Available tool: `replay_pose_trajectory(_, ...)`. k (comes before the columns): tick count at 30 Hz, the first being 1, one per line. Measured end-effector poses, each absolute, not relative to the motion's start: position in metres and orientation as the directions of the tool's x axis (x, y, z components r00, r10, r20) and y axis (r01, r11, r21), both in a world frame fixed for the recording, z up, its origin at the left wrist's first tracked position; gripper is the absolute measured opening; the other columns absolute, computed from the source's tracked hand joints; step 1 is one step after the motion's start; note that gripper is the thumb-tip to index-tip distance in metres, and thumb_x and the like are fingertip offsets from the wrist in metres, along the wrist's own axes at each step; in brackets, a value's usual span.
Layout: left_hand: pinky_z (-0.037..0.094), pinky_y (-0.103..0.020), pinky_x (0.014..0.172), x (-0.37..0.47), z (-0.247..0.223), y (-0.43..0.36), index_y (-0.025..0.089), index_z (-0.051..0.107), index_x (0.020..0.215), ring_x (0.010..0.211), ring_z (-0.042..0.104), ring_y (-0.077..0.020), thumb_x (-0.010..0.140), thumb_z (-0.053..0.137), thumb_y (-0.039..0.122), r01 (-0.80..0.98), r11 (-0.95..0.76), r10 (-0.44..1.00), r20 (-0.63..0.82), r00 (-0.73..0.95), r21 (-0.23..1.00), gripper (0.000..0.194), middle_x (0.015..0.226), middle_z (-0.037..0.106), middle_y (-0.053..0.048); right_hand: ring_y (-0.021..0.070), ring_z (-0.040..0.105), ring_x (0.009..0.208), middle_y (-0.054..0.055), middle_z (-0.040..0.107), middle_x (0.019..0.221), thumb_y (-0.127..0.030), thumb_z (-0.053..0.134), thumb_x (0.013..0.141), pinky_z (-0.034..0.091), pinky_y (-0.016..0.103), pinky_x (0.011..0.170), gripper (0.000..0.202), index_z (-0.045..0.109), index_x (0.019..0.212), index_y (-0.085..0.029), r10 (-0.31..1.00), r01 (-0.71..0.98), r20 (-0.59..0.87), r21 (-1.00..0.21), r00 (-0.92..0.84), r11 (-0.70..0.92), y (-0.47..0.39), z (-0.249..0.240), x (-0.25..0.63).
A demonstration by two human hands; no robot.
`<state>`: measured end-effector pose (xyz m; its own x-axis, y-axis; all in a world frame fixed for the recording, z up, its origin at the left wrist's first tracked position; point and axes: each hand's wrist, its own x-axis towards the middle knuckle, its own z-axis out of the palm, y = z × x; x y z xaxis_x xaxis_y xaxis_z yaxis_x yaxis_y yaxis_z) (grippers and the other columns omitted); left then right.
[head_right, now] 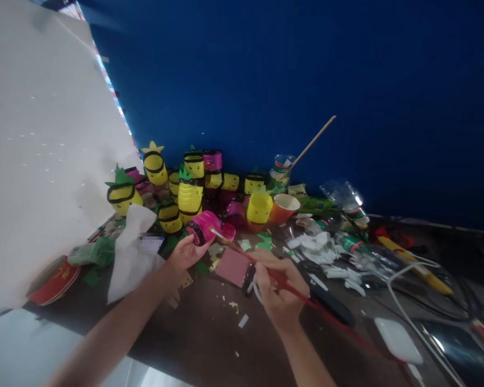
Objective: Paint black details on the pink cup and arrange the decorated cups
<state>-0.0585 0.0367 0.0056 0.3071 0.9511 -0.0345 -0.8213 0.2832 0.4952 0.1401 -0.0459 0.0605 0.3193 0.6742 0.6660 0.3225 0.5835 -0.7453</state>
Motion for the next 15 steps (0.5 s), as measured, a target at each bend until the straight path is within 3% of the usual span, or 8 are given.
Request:
replay_pose_trajectory(5, 0.021, -0.04, 0.114, -0.0589, 0.0034, 0.037, 0.021, 0.056, 0.118, 0.121, 0.05, -0.0189, 0.073, 0.049, 0.01, -0.814, 0.3, 0.944, -0.035, 0.327, 0.498, 0.047, 0.108, 0.067, -0.003, 0.0213, 0.067, 0.076, 0.004, 0.069, 0.076, -0.021, 0.063, 0.075, 0.05, 0.043, 0.08, 0.005, 0.059, 0.072, -0.023, 0.698, 0.314, 0.645, -0.762, 0.309, 0.566, -0.0461, 0.0614, 0.1354)
replay_pose_trajectory(10, 0.021, -0.038, 0.114, -0.0567, 0.0068, 0.0342, 0.021, 0.054, 0.121, 0.12, 0.05, -0.0186, 0.07, 0.053, 0.011, -0.816, 0.239, 0.948, 0.054, 0.313, 0.526, 0.052, 0.109, 0.067, -0.002, 0.0209, 0.067, 0.078, 0.004, 0.07, 0.079, -0.02, 0.062, 0.075, 0.051, 0.043, 0.082, 0.005, 0.059, 0.072, -0.022, 0.722, 0.283, 0.634, -0.772, 0.277, 0.57, -0.0447, 0.0593, 0.1374)
replay_pose_trajectory(15, 0.024, -0.039, 0.112, -0.0566, 0.0108, 0.0358, 0.023, 0.048, 0.127, 0.124, 0.047, -0.0191, 0.075, 0.052, 0.018, -0.781, 0.24, 0.96, -0.022, 0.279, 0.576, 0.053, 0.119, 0.062, -0.002, 0.0203, 0.066, 0.076, 0.003, 0.068, 0.074, -0.015, 0.059, 0.077, 0.051, 0.045, 0.081, 0.008, 0.057, 0.071, -0.02, 0.702, 0.223, 0.684, -0.729, 0.196, 0.648, -0.0431, 0.0583, 0.1433)
